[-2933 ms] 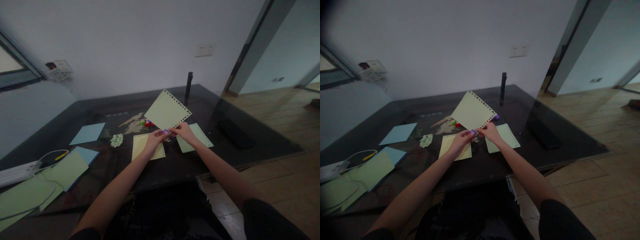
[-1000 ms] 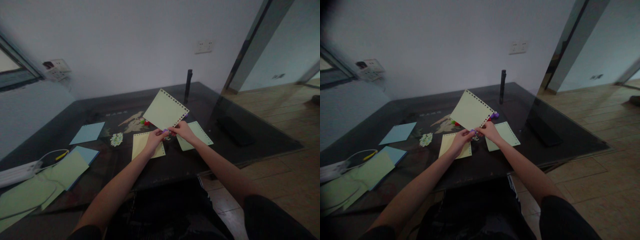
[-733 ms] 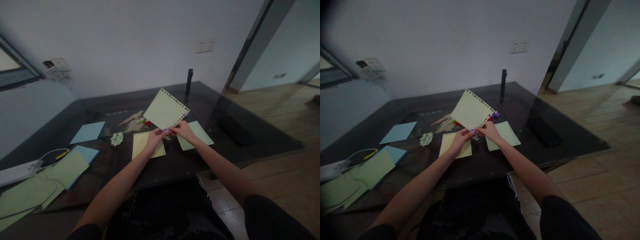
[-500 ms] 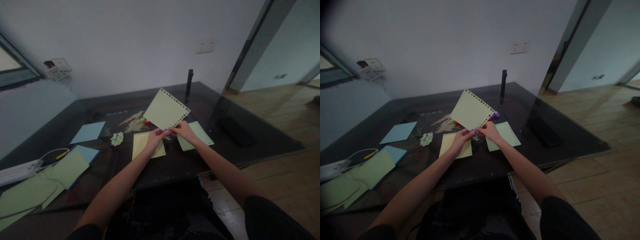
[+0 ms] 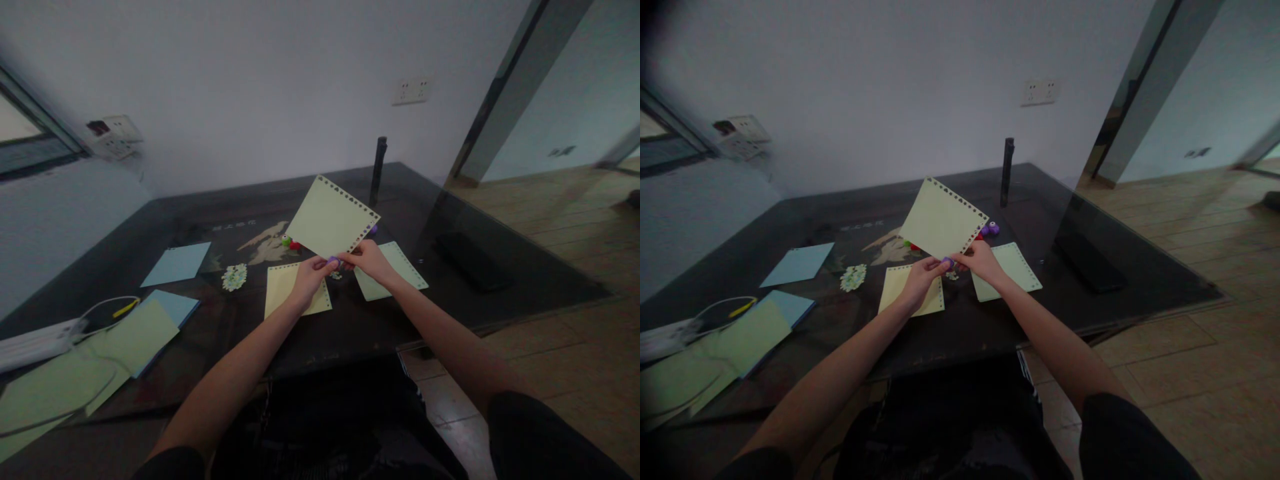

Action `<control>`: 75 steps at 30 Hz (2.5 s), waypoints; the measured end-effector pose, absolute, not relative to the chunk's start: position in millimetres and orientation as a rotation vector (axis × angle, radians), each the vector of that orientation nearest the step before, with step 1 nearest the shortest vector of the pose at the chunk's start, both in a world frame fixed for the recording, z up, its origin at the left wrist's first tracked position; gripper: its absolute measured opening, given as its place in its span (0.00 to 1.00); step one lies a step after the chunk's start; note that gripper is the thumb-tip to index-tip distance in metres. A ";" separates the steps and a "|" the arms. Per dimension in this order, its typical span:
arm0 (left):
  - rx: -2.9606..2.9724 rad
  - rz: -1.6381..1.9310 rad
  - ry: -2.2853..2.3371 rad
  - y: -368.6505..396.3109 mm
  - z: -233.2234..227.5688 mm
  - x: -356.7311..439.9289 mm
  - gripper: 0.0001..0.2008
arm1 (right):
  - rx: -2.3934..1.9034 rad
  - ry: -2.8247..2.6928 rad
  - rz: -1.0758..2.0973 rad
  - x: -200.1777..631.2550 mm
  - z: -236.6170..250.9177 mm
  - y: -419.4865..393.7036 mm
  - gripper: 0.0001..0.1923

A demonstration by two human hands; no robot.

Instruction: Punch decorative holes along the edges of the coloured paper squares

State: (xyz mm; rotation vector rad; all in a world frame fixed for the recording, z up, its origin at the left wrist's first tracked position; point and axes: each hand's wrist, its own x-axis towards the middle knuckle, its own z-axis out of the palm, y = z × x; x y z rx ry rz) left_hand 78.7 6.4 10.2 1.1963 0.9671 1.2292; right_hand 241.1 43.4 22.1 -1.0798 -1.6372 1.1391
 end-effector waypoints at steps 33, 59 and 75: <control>1.198 1.119 0.969 11.1 4.1 74.2 0.18 | -1.150 -1.714 1.045 244.7 13.1 47.7 0.08; 1.203 0.831 0.845 8.7 22.4 55.7 0.19 | -1.065 -1.497 1.098 247.7 20.5 49.5 0.19; 1.139 0.818 0.824 11.9 27.4 47.0 0.15 | -1.056 -1.573 1.104 244.0 12.0 51.7 0.24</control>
